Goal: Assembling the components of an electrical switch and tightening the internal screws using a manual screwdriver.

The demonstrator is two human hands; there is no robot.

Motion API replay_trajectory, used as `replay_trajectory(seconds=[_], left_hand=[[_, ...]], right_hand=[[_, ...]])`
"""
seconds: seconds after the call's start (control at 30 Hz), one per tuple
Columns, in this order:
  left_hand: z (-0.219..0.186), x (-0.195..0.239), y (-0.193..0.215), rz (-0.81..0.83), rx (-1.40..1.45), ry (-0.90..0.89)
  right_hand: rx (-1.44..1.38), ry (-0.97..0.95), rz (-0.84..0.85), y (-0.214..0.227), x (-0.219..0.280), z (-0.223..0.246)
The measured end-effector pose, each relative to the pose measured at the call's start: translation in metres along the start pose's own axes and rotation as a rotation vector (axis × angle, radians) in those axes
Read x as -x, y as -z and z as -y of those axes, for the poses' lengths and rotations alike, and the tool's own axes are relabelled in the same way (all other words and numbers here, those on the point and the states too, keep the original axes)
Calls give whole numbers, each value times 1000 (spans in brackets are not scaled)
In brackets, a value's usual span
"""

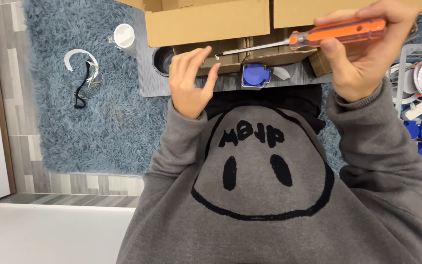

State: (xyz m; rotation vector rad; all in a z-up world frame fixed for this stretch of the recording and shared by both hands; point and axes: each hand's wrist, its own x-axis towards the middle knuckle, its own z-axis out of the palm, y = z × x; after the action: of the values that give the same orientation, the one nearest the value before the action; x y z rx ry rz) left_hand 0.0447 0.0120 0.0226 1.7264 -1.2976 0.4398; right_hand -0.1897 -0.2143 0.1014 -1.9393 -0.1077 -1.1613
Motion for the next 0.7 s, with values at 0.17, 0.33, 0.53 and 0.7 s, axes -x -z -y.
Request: replay_trajectory(seconds=[0.17,0.33,0.53,0.7], left_hand=[[-8,-8,-2,-30,163,-17],[-20,-15,7,-45,302,70],[-20,-3,6,-91,845,382],[-7,11,-5,-104,1111,484]], right_hand=[[50,-5,-67,0,-2,9],[52,-43,-108,4,1,13],[47,-37,-134,15,7,6],[40,-45,-135,11,4,10]])
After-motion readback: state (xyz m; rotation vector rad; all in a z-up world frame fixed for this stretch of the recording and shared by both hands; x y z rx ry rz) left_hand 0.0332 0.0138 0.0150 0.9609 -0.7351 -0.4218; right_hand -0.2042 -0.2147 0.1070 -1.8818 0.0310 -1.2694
